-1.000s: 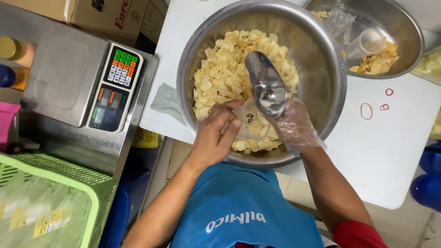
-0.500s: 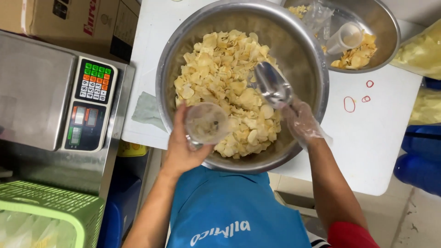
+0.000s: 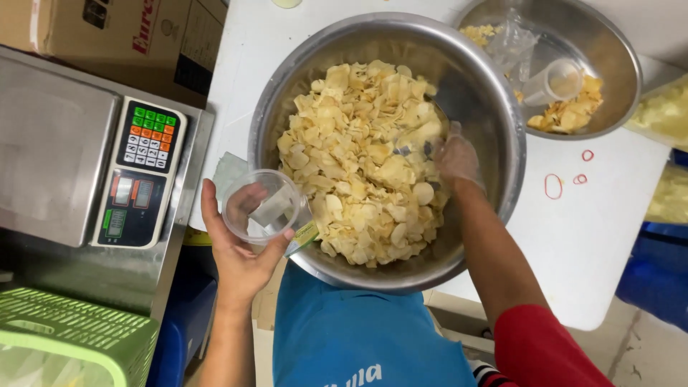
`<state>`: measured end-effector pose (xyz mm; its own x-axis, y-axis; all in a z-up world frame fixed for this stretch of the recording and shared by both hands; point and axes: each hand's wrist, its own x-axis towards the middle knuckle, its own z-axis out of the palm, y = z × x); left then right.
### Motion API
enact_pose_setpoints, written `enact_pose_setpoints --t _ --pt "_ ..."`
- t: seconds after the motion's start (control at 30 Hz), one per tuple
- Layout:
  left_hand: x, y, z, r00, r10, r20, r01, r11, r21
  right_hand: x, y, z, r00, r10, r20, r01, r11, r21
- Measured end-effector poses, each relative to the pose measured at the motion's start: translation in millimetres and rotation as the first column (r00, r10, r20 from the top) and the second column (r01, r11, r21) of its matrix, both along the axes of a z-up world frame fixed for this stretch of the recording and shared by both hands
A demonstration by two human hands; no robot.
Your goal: Packaging potato chips into small containers, weighing them on a scale, and placing them into a storage crate.
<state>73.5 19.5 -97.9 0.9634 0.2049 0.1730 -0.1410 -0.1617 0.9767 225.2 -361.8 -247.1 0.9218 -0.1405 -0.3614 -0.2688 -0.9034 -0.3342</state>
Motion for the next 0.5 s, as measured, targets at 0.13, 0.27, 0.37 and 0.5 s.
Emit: enact_pose_setpoints --t 0.13,0.27,0.37,0.5 --pt "-6.5 2.2 9.4 0.998 0.058 0.006 -0.058 0.995 0.083 52.1 18.5 -34.6 0.992 0.114 -0.059 -0.101 0.976 0.191" --pt "-10.5 3.3 14.5 0.994 0.107 0.002 -0.106 0.983 0.15 76.0 25.3 -70.1 0.993 0.115 -0.034 -0.084 0.869 0.487" --pt "-13.1 7.5 10.6 0.99 0.136 0.018 -0.137 0.973 0.185 72.2 41.4 -10.3 0.934 -0.016 -0.358 0.169 0.901 0.399" --pt "-8.0 7.0 13.4 0.992 0.128 0.011 -0.127 0.964 0.232 47.6 47.4 65.9 0.957 0.085 -0.279 0.067 0.868 0.493"
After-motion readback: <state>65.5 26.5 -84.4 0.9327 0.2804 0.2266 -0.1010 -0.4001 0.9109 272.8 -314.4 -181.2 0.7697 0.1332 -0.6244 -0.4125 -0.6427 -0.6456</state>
